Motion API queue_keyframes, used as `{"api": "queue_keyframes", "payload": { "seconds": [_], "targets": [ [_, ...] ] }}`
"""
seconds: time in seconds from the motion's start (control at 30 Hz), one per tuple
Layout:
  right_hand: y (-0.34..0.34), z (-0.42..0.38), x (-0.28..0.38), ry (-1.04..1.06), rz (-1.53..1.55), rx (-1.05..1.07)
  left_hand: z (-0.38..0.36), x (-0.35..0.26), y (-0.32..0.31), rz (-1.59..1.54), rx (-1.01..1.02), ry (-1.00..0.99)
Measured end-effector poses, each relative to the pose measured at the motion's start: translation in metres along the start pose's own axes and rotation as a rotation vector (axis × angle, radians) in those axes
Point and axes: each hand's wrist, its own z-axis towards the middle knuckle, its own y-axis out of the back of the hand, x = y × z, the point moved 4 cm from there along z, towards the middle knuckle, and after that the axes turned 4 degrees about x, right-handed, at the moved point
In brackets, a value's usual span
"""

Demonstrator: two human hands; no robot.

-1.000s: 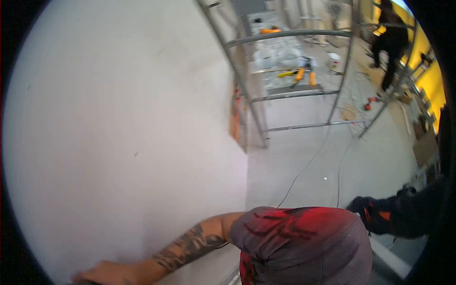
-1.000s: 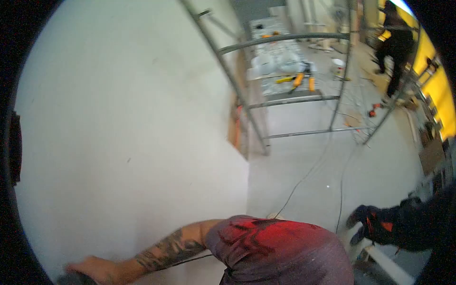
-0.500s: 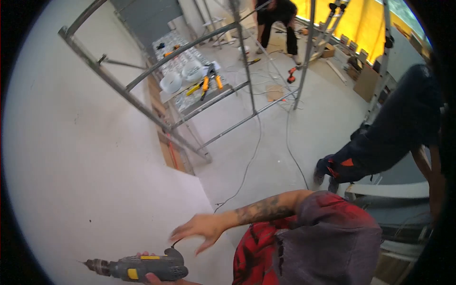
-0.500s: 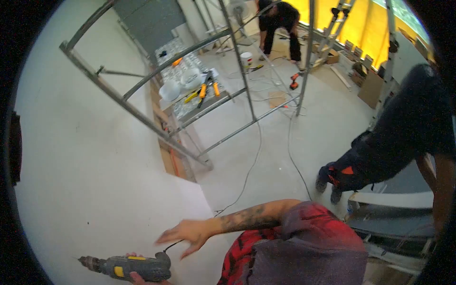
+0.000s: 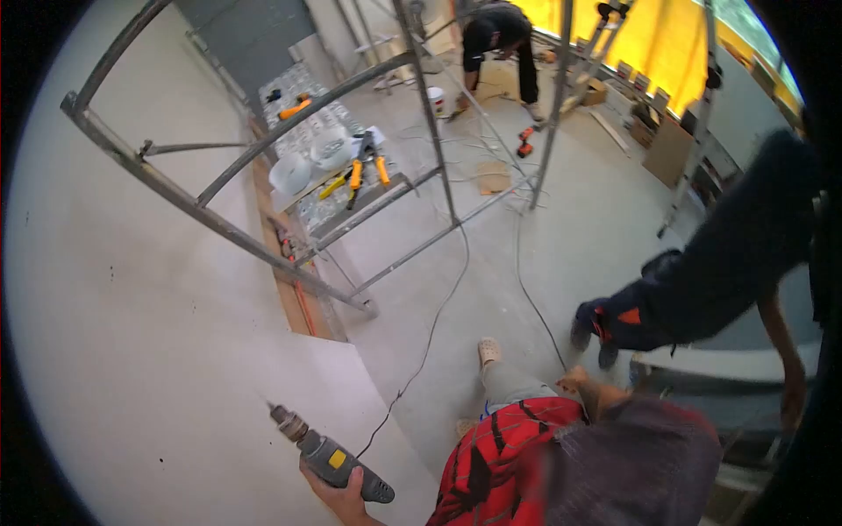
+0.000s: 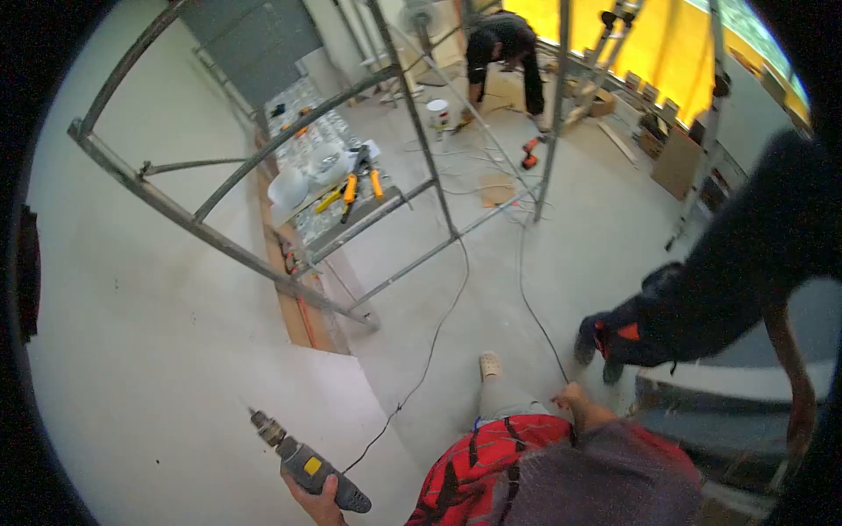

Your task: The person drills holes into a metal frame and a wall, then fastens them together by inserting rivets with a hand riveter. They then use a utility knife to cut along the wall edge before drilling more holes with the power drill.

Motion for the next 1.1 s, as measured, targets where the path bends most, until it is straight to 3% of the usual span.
{"api": "queue_keyframes", "payload": {
  "seconds": [0.03,0.1,0.13,0.2,0.3,0.4,0.53,0.67,0.77,0.83,0.93,0.97,1.0,1.07,1.1],
  "targets": [
    [0.000,0.020,-0.011,0.007,0.217,0.021,0.010,0.001,-0.011,0.007,-0.042,0.010],
    [-0.002,0.074,-0.011,0.462,0.246,0.057,0.035,0.012,-0.037,0.058,0.033,-0.008],
    [0.016,0.076,0.018,0.479,0.212,0.070,0.049,0.013,-0.051,0.059,-0.005,0.002],
    [0.034,0.059,0.067,0.088,0.560,0.019,0.080,0.019,-0.083,-0.036,0.052,0.192],
    [0.083,0.054,0.150,0.220,0.742,0.073,0.131,0.020,-0.126,0.008,0.093,0.120],
    [0.138,0.043,0.221,0.324,0.718,0.095,0.172,-0.001,-0.161,0.064,0.082,0.201],
    [0.192,0.033,0.270,0.451,0.773,0.075,0.226,0.000,-0.194,0.071,0.080,0.087],
    [0.201,0.053,0.254,0.455,0.951,-0.006,0.283,-0.014,-0.220,0.151,0.058,0.070],
    [0.161,0.101,0.177,0.239,0.937,0.094,0.336,0.009,-0.239,0.225,-0.007,-0.097],
    [0.135,0.107,0.140,0.139,0.922,0.122,0.367,0.007,-0.253,0.219,-0.011,-0.033],
    [0.112,0.049,0.125,-0.073,0.600,0.165,0.427,0.036,-0.278,0.338,-0.040,-0.043],
    [0.093,0.087,0.103,0.055,0.321,0.163,0.447,0.042,-0.288,0.315,-0.027,-0.038],
    [0.072,0.134,0.079,0.307,-0.157,0.108,0.467,0.049,-0.298,0.295,-0.010,-0.035],
    [0.052,0.175,0.085,0.503,-0.666,-0.070,0.509,0.066,-0.316,0.322,0.012,-0.045],
    [0.049,0.183,0.095,0.362,-0.047,0.084,0.523,0.073,-0.323,0.358,0.026,-0.044]
  ]
}}
